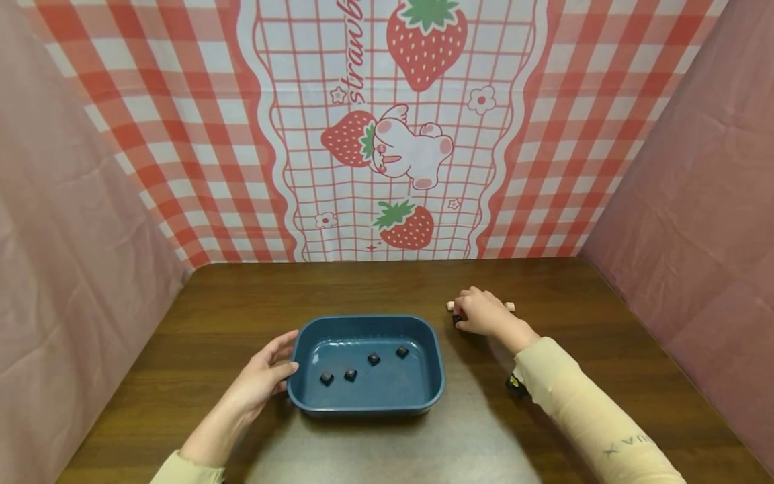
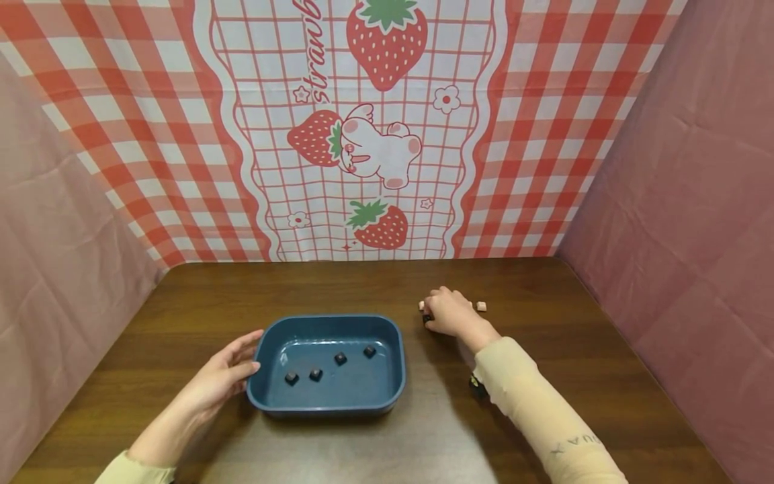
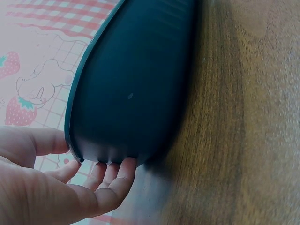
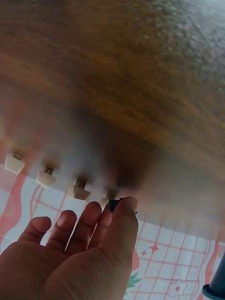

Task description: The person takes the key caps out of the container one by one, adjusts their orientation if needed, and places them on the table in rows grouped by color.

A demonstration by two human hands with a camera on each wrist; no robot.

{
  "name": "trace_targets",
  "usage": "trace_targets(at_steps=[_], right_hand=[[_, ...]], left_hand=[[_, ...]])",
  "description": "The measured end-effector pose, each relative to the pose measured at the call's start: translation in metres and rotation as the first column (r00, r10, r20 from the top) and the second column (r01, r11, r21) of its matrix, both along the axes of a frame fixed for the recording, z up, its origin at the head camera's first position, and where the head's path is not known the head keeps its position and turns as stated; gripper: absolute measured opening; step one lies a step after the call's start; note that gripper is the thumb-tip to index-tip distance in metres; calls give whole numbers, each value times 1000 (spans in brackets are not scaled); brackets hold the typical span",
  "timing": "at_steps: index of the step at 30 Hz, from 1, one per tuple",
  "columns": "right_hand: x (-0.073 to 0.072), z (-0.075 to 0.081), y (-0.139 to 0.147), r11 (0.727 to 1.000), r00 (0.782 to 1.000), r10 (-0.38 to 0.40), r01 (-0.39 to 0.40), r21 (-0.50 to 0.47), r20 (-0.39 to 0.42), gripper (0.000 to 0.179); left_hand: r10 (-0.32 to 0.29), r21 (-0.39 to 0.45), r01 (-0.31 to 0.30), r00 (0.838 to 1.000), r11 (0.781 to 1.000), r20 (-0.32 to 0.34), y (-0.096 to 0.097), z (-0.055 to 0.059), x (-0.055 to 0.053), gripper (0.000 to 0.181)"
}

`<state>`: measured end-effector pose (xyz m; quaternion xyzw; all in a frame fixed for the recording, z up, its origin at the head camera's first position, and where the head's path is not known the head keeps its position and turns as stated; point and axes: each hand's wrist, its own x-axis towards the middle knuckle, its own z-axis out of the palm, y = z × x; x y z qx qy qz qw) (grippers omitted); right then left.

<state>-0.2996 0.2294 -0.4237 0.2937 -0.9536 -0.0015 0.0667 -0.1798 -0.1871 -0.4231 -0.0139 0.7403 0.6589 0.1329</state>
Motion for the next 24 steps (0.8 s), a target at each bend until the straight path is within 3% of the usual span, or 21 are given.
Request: trace_targets(at_steps=[14, 24], right_hand=[[-2, -6, 1, 1000, 1000, -11, 11, -3, 15, 21], [0, 7, -4, 1000, 1000, 4, -4, -25, 3, 17]], left_hand=[[3, 17, -3, 1000, 1000, -2, 1, -1, 0, 57], [7, 8, -7, 1000, 1000, 2, 0, -1, -2, 56]])
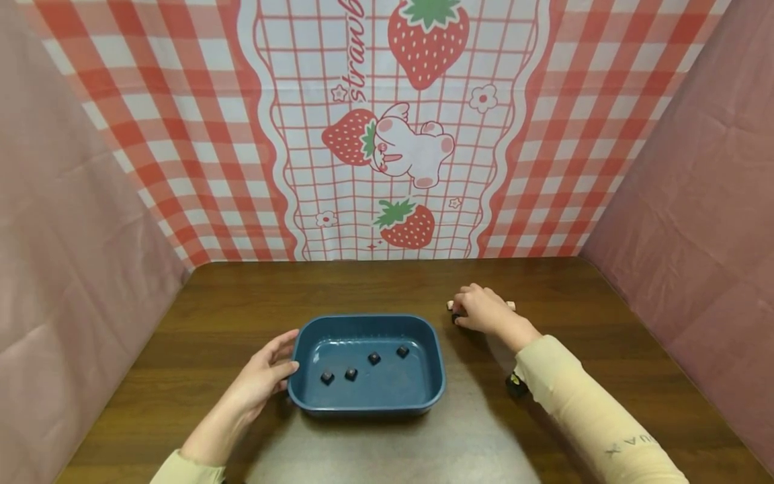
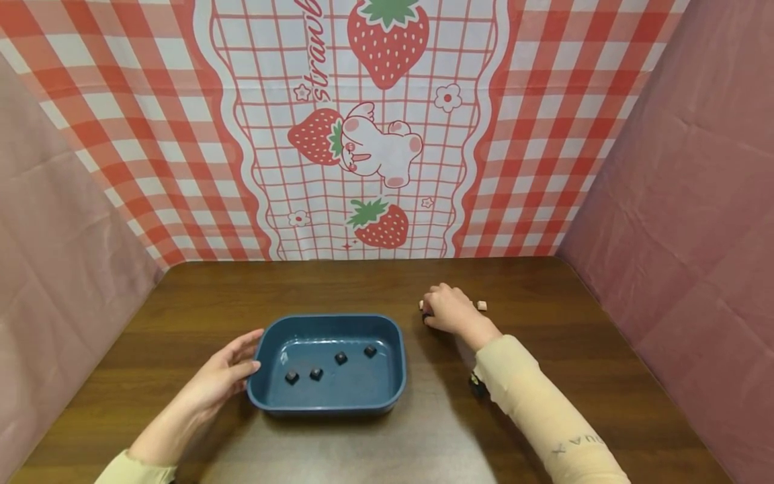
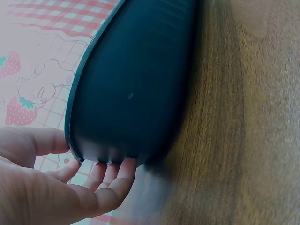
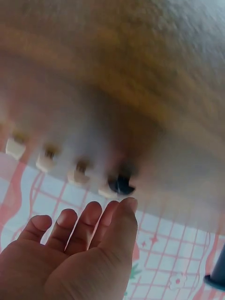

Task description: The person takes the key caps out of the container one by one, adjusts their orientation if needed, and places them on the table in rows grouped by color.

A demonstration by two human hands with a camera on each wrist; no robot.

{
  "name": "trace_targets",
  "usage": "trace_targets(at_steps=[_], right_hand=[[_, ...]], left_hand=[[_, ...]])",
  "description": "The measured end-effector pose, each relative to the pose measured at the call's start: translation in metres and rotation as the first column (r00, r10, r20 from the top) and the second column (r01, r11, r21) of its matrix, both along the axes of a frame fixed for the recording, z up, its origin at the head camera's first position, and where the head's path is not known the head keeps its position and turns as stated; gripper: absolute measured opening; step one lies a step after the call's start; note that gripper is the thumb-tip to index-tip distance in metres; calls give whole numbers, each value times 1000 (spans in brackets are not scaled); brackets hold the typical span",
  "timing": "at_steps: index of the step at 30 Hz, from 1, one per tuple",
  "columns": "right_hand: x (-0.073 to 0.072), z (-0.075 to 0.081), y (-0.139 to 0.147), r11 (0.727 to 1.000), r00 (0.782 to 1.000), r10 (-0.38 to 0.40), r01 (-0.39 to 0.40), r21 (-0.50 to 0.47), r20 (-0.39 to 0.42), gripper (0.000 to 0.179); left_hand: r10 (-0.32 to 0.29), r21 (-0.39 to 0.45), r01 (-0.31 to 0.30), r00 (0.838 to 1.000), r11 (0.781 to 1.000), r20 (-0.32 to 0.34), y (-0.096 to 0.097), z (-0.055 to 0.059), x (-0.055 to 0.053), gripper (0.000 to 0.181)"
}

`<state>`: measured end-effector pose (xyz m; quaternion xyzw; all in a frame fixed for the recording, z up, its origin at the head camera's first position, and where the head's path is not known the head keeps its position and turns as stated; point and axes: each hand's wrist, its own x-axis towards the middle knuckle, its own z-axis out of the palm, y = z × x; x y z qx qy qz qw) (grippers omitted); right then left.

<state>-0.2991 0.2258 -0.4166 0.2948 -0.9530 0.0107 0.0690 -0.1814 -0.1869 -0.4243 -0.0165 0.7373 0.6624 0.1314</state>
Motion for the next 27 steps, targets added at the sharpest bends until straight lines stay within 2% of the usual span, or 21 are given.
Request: trace_targets(at_steps=[4, 10, 18, 27], right_hand=[[4, 12, -5, 999, 1000, 16, -17, -51, -15, 15], [7, 31, -16, 992, 998, 63, -66, -108, -29, 13], [16, 58, -36, 985, 995, 103, -102, -137, 3, 16], [28, 70, -57, 972, 985, 171, -168, -167, 5, 16]], left_hand=[[5, 1, -5, 1000, 1000, 5, 0, -1, -1, 57], [-19, 20, 19, 1000, 1000, -18, -2, -1, 0, 58], [-16, 28, 17, 1000, 999, -19, -1, -1, 1, 57], [-14, 23, 14, 1000, 1000, -14, 0, 1, 1, 57]])
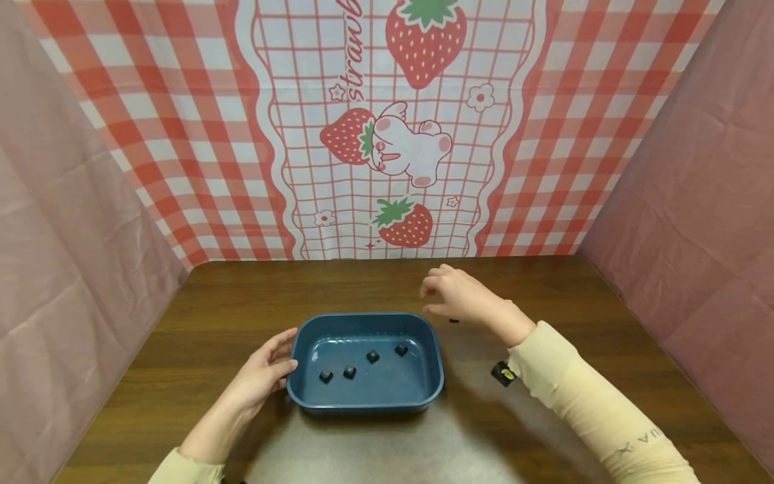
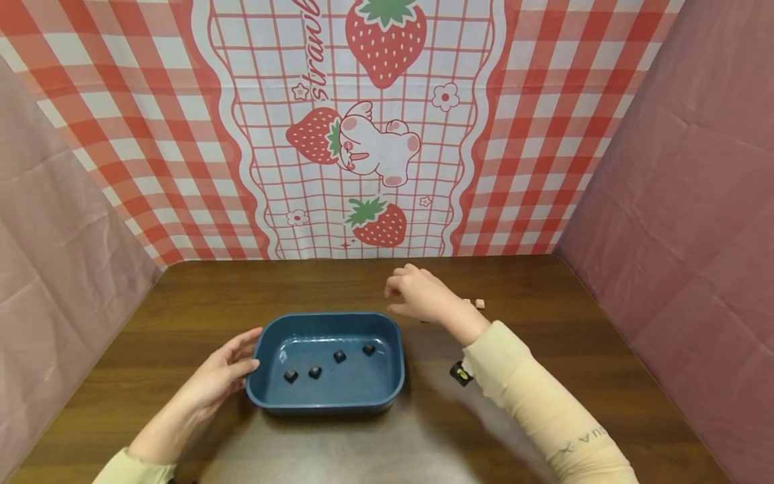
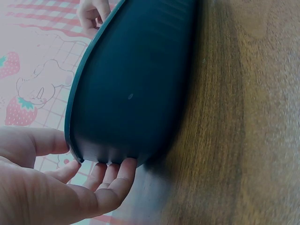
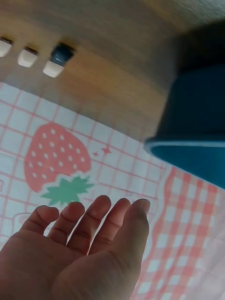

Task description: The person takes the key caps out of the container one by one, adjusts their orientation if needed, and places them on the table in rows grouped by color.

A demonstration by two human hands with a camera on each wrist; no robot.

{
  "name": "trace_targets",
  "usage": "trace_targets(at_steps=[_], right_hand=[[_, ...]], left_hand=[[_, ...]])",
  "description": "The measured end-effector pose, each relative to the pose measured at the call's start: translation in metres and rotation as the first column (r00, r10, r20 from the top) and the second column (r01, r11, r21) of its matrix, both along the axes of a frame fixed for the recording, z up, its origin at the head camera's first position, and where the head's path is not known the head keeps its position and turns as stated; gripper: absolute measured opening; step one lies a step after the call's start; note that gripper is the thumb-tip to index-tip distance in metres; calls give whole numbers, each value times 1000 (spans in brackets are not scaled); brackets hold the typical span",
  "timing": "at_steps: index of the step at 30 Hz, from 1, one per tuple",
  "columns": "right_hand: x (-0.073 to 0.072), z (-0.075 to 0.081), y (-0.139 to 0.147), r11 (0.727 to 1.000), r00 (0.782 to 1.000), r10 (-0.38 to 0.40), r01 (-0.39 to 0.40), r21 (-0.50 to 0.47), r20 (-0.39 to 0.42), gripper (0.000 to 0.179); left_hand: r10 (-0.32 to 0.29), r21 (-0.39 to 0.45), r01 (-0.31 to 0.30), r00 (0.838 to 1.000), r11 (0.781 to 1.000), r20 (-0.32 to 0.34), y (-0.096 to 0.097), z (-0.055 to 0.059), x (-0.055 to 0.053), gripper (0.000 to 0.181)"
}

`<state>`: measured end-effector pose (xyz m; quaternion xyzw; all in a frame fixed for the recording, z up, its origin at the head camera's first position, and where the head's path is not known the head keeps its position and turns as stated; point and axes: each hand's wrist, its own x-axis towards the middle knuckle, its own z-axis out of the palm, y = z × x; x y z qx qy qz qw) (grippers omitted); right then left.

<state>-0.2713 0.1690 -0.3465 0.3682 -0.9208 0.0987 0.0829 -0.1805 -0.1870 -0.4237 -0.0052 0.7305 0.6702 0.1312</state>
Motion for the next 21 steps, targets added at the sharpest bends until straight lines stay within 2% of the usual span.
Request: trace_targets(at_steps=[10, 15, 21], right_hand=[[10, -4, -22, 996, 996, 81, -80, 47, -29, 19], [14, -12, -30, 990, 992, 123, -121, 79, -19, 21], [18, -26, -36, 986, 993, 118, -119, 117, 17, 22]], left_hand=[[0, -5, 0, 1000, 1000, 2, 0, -1, 0, 57], [-5, -3, 5, 1000, 1000, 2, -1, -2, 0, 57], [-1, -7, 1, 1000, 1000, 5, 0, -1, 0, 57]])
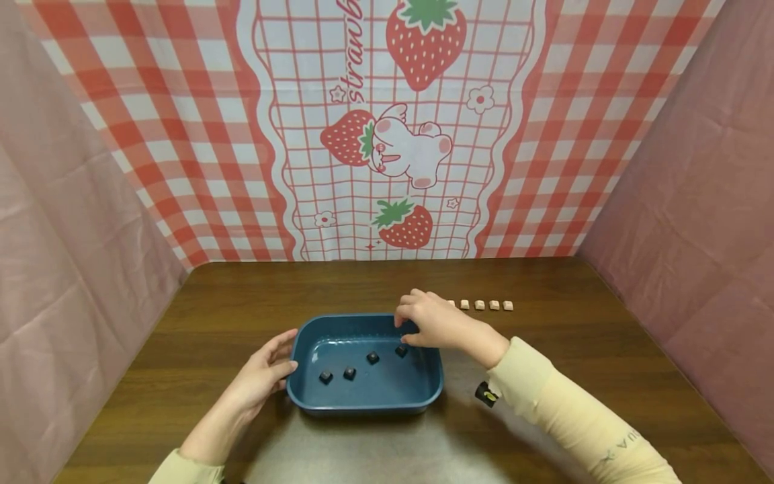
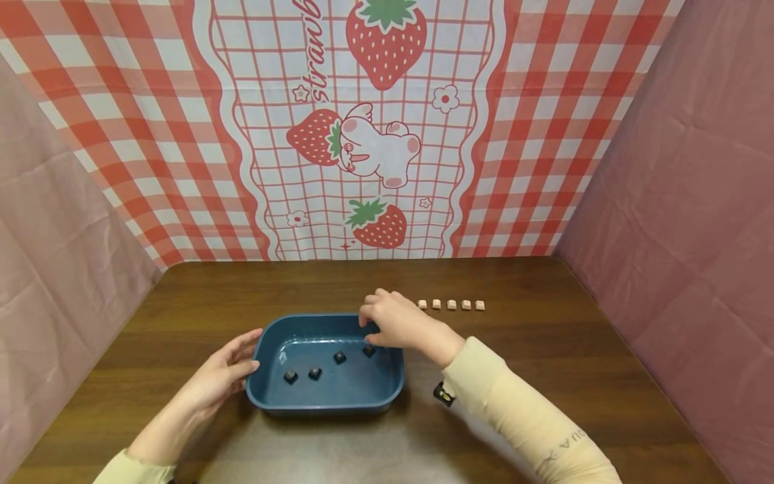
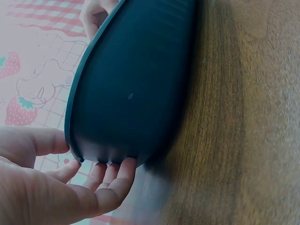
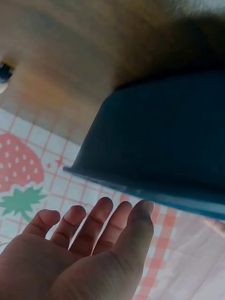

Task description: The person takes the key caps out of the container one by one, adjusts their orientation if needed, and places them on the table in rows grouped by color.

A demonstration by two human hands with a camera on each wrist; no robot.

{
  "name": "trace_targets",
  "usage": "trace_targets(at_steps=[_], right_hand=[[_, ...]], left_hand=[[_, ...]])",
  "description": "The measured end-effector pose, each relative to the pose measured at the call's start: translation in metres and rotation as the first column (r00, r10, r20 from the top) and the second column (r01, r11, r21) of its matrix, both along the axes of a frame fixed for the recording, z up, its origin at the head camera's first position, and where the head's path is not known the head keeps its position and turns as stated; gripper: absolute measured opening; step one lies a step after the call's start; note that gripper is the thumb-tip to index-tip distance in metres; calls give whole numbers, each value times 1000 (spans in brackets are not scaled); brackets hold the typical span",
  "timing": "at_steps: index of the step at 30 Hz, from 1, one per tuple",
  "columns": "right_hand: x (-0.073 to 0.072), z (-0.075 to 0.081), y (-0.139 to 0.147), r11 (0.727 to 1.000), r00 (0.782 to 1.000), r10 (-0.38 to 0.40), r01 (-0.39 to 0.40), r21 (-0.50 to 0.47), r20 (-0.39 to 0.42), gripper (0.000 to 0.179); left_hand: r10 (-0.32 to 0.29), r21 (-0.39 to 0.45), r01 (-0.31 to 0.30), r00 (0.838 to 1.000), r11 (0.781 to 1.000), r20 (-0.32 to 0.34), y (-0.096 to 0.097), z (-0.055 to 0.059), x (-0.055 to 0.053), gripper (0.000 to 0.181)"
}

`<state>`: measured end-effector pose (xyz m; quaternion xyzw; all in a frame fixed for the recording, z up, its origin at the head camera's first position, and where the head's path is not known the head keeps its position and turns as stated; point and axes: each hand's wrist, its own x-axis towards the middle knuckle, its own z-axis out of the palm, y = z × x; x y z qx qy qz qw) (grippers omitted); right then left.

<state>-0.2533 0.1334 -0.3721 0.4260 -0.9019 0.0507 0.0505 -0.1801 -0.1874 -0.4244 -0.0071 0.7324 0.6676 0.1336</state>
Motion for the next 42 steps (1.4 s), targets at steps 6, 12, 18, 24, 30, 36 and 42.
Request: trace_targets(at_steps=[6, 12, 18, 24, 30, 36, 42], right_hand=[[3, -12, -4, 998, 999, 31, -31, 50, -16, 22], [5, -23, -7, 990, 997, 50, -41, 137, -64, 20], [6, -33, -10, 979, 981, 71, -35, 200, -179, 18], [7, -40, -13, 965, 958, 75, 1, 264, -277, 17], [10, -43, -16, 955, 947, 66, 31, 295, -314, 13], [9, -44, -16, 952, 944, 67, 36, 304, -323, 13], [9, -43, -15, 959, 952, 66, 22, 282, -299, 15]], left_hand=[[3, 2, -3, 1000, 1000, 0, 0, 0, -1, 57], [-4, 3, 4, 1000, 1000, -1, 0, 0, 0, 57], [-7, 5, 7, 1000, 1000, -5, -1, 1, 0, 57], [-9, 3, 9, 1000, 1000, -6, -1, 1, 0, 57], [-9, 6, 9, 1000, 1000, -10, -1, 1, 1, 57], [-6, 1, 6, 1000, 1000, -9, 0, 1, 1, 58], [-3, 2, 3, 1000, 1000, -8, 0, 1, 1, 58]])
